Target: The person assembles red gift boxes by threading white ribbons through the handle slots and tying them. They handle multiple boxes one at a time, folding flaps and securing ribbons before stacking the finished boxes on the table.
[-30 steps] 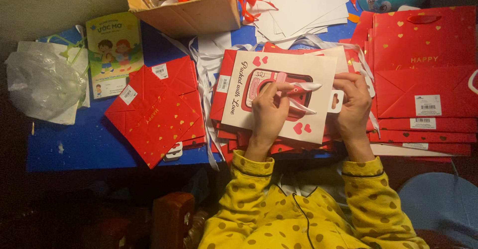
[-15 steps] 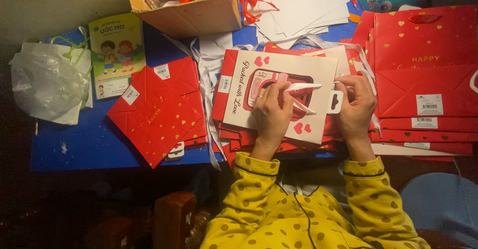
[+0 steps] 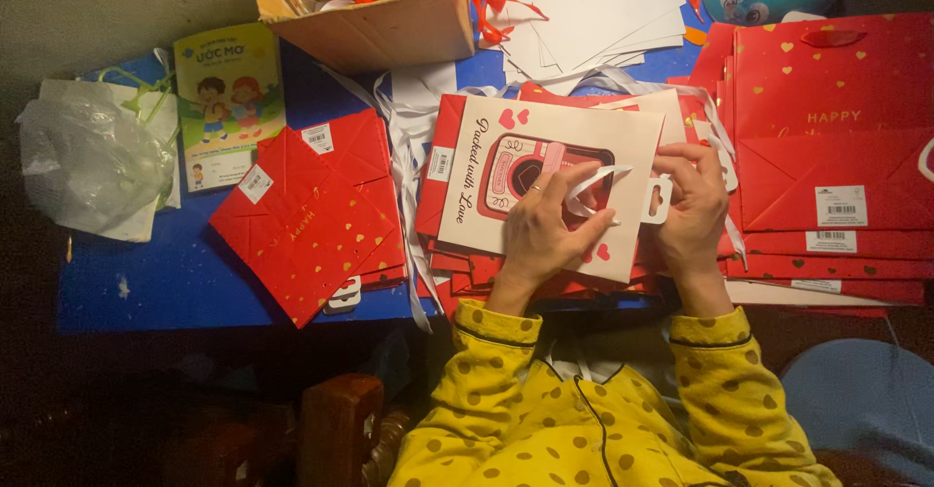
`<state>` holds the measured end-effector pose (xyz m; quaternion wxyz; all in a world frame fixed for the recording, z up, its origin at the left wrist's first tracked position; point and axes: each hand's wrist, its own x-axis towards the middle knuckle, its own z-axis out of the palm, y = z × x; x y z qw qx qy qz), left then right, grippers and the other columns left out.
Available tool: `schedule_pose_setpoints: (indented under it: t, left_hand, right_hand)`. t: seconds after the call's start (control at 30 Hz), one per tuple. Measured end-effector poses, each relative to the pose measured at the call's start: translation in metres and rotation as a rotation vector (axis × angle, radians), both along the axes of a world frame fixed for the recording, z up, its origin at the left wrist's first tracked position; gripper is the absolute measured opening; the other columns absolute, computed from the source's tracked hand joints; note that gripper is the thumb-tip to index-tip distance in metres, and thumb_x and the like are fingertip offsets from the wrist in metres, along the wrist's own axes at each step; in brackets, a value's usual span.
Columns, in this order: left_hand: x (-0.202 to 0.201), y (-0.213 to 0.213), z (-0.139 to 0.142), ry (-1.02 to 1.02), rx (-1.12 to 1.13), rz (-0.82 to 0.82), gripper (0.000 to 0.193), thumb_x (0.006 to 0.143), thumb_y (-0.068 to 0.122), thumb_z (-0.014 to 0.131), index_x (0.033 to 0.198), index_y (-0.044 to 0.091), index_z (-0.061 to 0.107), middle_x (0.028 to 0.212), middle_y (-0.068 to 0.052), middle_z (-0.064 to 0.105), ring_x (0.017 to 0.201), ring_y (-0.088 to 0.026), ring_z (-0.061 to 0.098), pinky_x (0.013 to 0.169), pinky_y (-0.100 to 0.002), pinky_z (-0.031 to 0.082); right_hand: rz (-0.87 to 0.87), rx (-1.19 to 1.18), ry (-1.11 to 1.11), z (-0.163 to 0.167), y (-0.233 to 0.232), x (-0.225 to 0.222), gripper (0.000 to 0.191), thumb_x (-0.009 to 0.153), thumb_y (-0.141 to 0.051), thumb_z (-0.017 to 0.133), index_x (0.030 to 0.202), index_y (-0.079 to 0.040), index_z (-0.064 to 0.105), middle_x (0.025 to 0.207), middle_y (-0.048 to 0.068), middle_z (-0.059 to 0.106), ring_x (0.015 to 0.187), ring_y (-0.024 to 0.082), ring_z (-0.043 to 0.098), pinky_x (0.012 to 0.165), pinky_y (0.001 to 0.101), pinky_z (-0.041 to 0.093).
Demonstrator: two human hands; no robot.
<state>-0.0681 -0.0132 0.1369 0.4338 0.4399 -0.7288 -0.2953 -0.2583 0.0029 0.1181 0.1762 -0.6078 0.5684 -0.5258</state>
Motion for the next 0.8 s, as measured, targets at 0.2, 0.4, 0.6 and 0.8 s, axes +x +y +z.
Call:
schedule_pose_setpoints:
  t: [0.2,0.4,0.6,0.8]
  left_hand:
    - [0.001,-0.002,-0.003,-0.044,0.003,-0.006,0.052,0.086,0.023,0.078,0.135,0.019,0.061,0.104,-0.006,0.07,0.089,-0.024,0.071,0.08,-0.037,0.056]
    - [0.003,-0.001,-0.001,-0.027,0.031,-0.02,0.05,0.086,0.022,0.076,0.134,0.02,0.063,0.102,-0.006,0.071,0.087,-0.023,0.071,0.079,-0.037,0.056]
    - [0.005,0.0,0.001,0.053,0.086,-0.024,0.047,0.088,0.018,0.07,0.135,0.019,0.063,0.105,-0.007,0.07,0.085,-0.021,0.071,0.077,-0.035,0.058]
    - [0.005,0.0,-0.001,0.06,0.085,-0.017,0.044,0.089,0.017,0.069,0.133,0.019,0.064,0.105,-0.007,0.071,0.085,-0.02,0.072,0.076,-0.035,0.058]
  right_hand:
    - [-0.051,0.018,0.012,-0.002,-0.002,0.001,0.011,0.102,-0.005,0.07,0.111,0.0,0.068,0.119,0.011,0.059,0.101,0.018,0.064,0.076,0.0302,0.056]
    - [-0.04,-0.008,-0.08,0.001,-0.003,0.0,0.007,0.107,-0.002,0.067,0.114,-0.001,0.067,0.115,0.007,0.06,0.106,0.016,0.064,0.084,0.03,0.061]
    - [0.065,-0.005,-0.136,0.0,-0.003,-0.001,0.023,0.1,-0.002,0.069,0.122,-0.001,0.07,0.126,0.008,0.055,0.114,0.016,0.061,0.088,0.0289,0.059]
    - [0.026,0.029,-0.124,-0.012,-0.002,-0.006,0.018,0.096,-0.003,0.069,0.114,-0.001,0.07,0.128,0.009,0.055,0.112,0.016,0.062,0.082,0.0282,0.057]
